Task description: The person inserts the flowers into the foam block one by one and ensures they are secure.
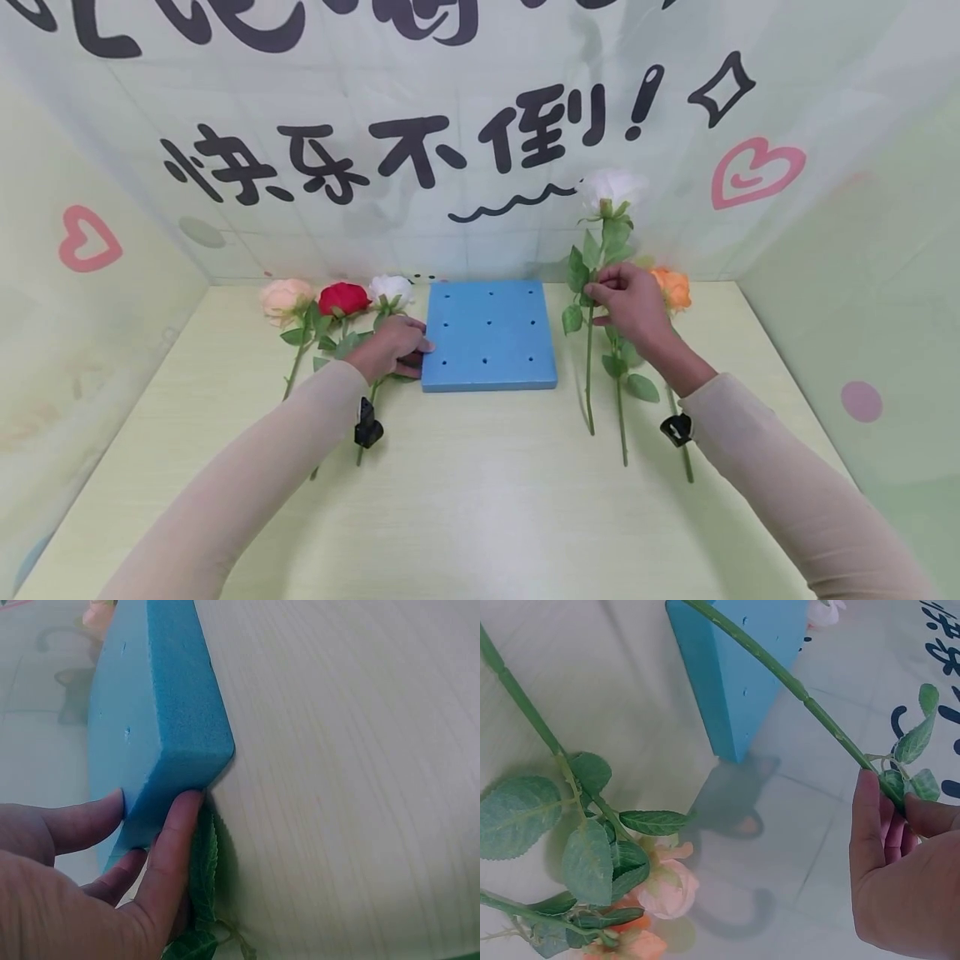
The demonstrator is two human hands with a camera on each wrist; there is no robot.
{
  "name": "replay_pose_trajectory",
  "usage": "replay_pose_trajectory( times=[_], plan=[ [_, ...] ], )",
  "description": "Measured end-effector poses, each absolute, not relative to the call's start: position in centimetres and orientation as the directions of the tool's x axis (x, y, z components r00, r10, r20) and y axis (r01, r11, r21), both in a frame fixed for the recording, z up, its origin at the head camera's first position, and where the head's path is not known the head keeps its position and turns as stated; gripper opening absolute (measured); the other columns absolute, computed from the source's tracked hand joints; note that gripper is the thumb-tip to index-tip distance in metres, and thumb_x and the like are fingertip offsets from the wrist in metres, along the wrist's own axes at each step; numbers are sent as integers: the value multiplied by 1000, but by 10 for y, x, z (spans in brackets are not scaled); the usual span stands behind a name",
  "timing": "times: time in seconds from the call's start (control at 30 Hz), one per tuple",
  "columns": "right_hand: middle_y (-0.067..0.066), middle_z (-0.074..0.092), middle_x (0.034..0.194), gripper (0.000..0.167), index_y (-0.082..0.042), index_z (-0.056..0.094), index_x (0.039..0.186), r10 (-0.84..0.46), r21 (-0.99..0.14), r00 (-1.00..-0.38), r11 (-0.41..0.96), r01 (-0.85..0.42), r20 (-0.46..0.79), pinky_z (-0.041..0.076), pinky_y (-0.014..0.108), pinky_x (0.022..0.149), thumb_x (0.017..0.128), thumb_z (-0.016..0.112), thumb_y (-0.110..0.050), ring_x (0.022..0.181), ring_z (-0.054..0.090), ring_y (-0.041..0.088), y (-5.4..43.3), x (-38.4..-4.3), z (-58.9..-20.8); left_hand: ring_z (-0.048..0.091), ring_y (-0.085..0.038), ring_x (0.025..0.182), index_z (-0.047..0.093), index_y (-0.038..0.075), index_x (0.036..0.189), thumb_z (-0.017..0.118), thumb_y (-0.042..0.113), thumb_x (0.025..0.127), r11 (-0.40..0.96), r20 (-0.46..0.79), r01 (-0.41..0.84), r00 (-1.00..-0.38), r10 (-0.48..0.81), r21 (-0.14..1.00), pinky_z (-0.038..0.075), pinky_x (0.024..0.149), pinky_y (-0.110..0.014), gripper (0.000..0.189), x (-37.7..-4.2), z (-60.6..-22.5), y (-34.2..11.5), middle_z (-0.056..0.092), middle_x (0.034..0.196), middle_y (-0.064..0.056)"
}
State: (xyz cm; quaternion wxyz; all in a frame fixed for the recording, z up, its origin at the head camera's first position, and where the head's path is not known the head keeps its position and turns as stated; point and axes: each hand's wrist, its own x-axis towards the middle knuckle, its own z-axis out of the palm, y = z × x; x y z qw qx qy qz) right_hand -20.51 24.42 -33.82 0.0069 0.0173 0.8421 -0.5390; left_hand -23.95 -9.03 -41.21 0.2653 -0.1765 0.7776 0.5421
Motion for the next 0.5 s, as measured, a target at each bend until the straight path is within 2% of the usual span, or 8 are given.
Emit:
replay_pose_trajectory(
  times=[0.37, 0.5],
  plan=[
    [2, 60, 91, 25, 0, 54, 110, 69, -927, -998, 374, 26, 0, 61, 33, 68, 96, 62, -19, 84, 65, 13, 244, -207, -336, 60, -31, 103, 42, 7, 145, 61, 0, 92, 355, -595, -549, -804, 25, 757, 60, 75, -43, 57, -239, -414, -91, 56, 119, -19],
    [0, 60, 90, 25, 0, 54, 109, 86, -934, -996, 358, 17, 15, 61, 36, 70, 96, 62, -19, 86, 66, 14, 243, -209, -335, 60, -31, 103, 43, 7, 145, 62, 0, 92, 347, -593, -549, -805, 25, 761, 60, 75, -44, 57, -239, -414, -92, 56, 119, -19]
  ],
)
